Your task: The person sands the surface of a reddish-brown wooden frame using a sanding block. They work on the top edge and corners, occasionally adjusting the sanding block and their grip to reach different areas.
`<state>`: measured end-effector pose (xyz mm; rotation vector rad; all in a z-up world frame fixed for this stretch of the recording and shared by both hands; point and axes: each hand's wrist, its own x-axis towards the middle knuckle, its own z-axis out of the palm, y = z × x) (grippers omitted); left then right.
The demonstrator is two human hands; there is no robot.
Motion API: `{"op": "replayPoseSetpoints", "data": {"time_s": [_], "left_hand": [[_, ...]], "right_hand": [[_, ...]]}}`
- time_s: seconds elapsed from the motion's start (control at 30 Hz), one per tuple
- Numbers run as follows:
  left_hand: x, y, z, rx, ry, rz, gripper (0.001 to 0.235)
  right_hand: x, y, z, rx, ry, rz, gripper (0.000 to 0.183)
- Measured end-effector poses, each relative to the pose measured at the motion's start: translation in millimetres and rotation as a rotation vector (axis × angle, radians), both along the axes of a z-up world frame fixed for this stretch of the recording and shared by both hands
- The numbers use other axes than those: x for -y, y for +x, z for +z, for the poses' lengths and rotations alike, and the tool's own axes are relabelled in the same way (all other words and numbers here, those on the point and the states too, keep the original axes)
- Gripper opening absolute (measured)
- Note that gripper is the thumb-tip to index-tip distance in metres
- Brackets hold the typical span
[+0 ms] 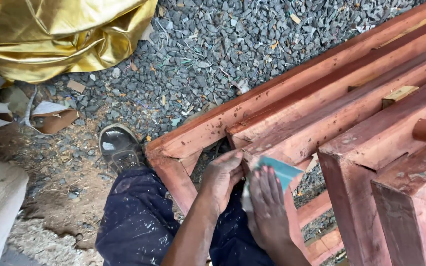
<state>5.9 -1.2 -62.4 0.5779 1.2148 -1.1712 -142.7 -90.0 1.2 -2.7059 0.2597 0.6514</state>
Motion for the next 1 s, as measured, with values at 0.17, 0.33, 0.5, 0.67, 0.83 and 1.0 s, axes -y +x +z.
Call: {"op": "replayPoseSetpoints", "data": {"time_s": [0.17, 0.33, 0.5, 0.67, 0.83, 1.0], "left_hand": [[-3.4, -1.5, -6.9, 0.036, 0.046, -0.040, 0.037], [0.0, 3.5, 0.9, -0.048, 0.047, 0.059, 0.036], [-3.8, 4.2, -0.1, 0.132, 0.062, -0.130, 0.012], [1.8, 3.3, -1.2, 0.062, 0.152, -0.092, 0.016], [-5.6, 4.7, -10.9, 0.163, 0.064, 0.021, 0.032], [-7.7, 11.3, 3.2, 0.109, 0.097, 0.050, 0.048]], "right_hand": [[-5.8, -27.7, 0.9, -0.021, -0.002, -0.032, 0.067], [-13.2, 41.8, -7.6, 0.033, -0.064, -0.013, 0.069], [-1.4, -48.1, 12.2, -0.032, -0.053, -0.017, 0.061], [-10.2, 22.8, -3.1, 0.055, 0.026, -0.018, 0.064], [7.0, 140.5, -22.9, 0.223, 0.078, 0.063, 0.067], [103.9, 176.1, 21.5, -0.425, -0.269, 0.101, 0.042]]}}
